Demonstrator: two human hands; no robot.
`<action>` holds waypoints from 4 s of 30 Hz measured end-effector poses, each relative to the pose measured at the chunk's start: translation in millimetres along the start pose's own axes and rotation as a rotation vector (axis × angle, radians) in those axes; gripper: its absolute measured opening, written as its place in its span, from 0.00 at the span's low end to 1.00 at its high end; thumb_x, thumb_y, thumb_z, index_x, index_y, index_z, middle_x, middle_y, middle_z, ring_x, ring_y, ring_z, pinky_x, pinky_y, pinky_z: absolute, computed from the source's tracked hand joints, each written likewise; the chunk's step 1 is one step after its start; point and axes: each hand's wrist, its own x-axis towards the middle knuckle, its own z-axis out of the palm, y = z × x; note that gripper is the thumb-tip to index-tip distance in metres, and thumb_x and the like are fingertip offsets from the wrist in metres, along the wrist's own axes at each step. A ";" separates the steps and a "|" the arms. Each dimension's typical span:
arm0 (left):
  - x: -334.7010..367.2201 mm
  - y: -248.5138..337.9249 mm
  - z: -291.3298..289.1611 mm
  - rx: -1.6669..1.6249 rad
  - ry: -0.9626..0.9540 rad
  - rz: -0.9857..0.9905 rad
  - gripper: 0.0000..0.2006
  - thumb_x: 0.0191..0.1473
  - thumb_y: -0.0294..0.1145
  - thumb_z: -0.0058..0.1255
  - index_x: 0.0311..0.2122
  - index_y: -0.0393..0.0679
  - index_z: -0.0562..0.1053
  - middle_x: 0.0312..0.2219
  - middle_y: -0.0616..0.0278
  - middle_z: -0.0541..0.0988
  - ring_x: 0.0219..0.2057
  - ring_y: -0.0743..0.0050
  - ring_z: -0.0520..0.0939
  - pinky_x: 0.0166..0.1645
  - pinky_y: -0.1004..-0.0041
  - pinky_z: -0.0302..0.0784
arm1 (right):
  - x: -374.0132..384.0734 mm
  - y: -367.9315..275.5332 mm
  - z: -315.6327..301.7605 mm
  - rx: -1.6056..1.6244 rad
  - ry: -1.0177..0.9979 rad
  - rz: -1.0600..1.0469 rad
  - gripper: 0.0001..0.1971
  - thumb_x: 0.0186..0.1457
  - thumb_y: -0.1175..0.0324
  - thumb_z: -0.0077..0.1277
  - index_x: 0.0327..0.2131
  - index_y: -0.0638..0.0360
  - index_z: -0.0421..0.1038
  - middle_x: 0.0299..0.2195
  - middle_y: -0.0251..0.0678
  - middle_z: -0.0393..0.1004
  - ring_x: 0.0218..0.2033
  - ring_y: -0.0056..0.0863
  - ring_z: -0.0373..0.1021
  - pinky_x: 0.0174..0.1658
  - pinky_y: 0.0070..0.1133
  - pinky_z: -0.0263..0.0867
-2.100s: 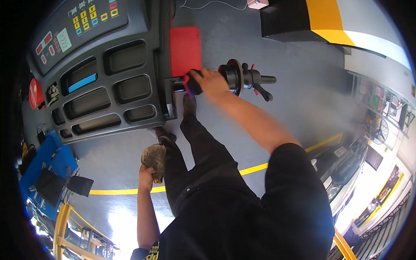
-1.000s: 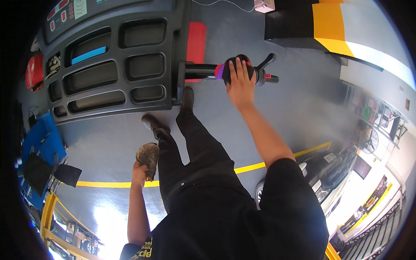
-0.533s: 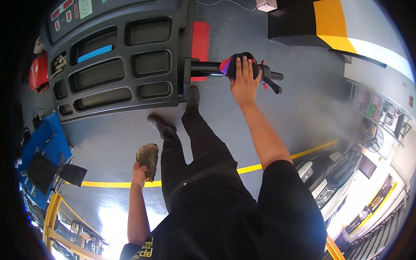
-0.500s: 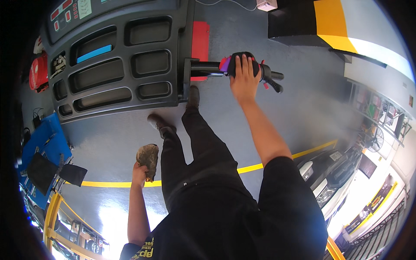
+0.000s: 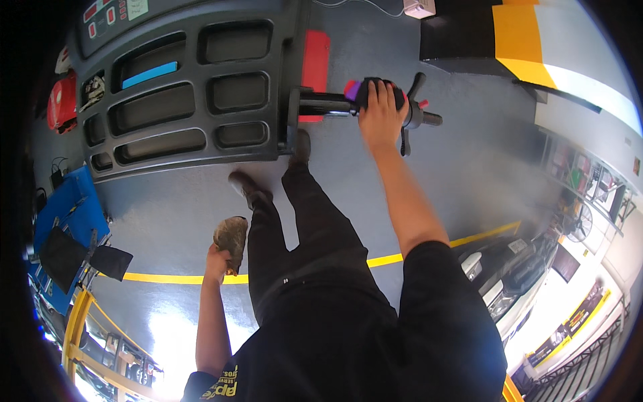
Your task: The person wipes a yellow car lift and a tire balancing machine with a red cloth in an auto repair shop. They move around the equipment, wiping various surfaces including the control panel and side components.
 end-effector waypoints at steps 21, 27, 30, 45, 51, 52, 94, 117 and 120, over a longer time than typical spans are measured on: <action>6.2 -30.9 -20.5 0.039 -0.018 0.037 0.27 0.46 0.21 0.44 0.55 0.37 0.72 0.41 0.57 0.82 0.37 0.65 0.82 0.42 0.67 0.79 | 29.0 -3.0 -8.6 -0.064 -0.302 0.060 0.33 0.57 0.63 0.57 0.65 0.55 0.63 0.64 0.34 0.69 0.69 0.33 0.59 0.73 0.52 0.39; 1.2 -35.9 -34.4 0.029 -0.064 -0.072 0.27 0.45 0.21 0.47 0.55 0.39 0.74 0.38 0.57 0.80 0.37 0.67 0.80 0.42 0.66 0.78 | -21.8 -5.6 -14.6 -0.124 -0.018 0.003 0.33 0.58 0.62 0.56 0.66 0.54 0.63 0.68 0.33 0.63 0.72 0.32 0.55 0.72 0.51 0.43; 2.5 -32.1 -32.1 0.058 -0.040 0.016 0.31 0.44 0.20 0.46 0.58 0.39 0.73 0.41 0.56 0.81 0.41 0.67 0.80 0.47 0.67 0.78 | 19.0 -1.4 -1.2 -0.173 -0.191 0.018 0.32 0.56 0.61 0.57 0.64 0.54 0.66 0.64 0.32 0.69 0.69 0.29 0.61 0.71 0.51 0.44; 13.7 -49.3 -39.4 -0.115 0.036 0.121 0.30 0.48 0.21 0.45 0.60 0.36 0.72 0.45 0.54 0.83 0.47 0.61 0.83 0.55 0.66 0.77 | -87.1 1.9 -27.0 -0.263 -0.291 -0.214 0.33 0.60 0.78 0.43 0.70 0.52 0.60 0.76 0.53 0.36 0.75 0.53 0.43 0.69 0.48 0.54; 13.6 -43.2 -33.4 -0.296 0.053 0.190 0.30 0.50 0.21 0.44 0.61 0.36 0.71 0.48 0.54 0.82 0.50 0.62 0.82 0.58 0.67 0.74 | -106.2 -47.6 -70.5 0.336 -1.223 -0.160 0.18 0.63 0.71 0.48 0.55 0.62 0.73 0.44 0.42 0.82 0.49 0.40 0.78 0.57 0.35 0.69; 10.9 -40.5 -33.7 -0.358 0.035 0.203 0.30 0.51 0.21 0.45 0.62 0.36 0.70 0.49 0.54 0.82 0.51 0.63 0.81 0.58 0.67 0.74 | -117.0 -71.0 -82.4 0.606 -1.367 0.097 0.17 0.64 0.71 0.47 0.54 0.63 0.73 0.44 0.42 0.82 0.48 0.35 0.79 0.55 0.30 0.71; 34.1 181.6 133.1 -0.875 0.502 0.795 0.38 0.68 0.41 0.49 0.73 0.36 0.47 0.66 0.47 0.62 0.67 0.54 0.62 0.71 0.64 0.54 | -26.1 -165.6 -182.6 1.560 -1.318 0.627 0.23 0.62 0.70 0.54 0.59 0.65 0.68 0.55 0.40 0.76 0.58 0.35 0.72 0.63 0.35 0.65; 100.9 222.5 31.7 -1.052 0.826 0.699 0.28 0.69 0.22 0.33 0.72 0.44 0.54 0.56 0.60 0.66 0.51 0.73 0.70 0.58 0.72 0.67 | 12.1 -185.2 -220.7 1.588 -1.292 0.732 0.25 0.57 0.70 0.57 0.58 0.68 0.68 0.53 0.46 0.77 0.56 0.40 0.74 0.62 0.37 0.68; 129.5 240.7 -69.9 -0.821 1.079 0.765 0.28 0.70 0.24 0.34 0.73 0.45 0.53 0.47 0.63 0.68 0.46 0.74 0.70 0.57 0.75 0.66 | 18.4 -232.3 -225.6 1.629 -1.374 0.723 0.25 0.58 0.72 0.56 0.58 0.69 0.68 0.54 0.46 0.76 0.57 0.38 0.73 0.62 0.35 0.67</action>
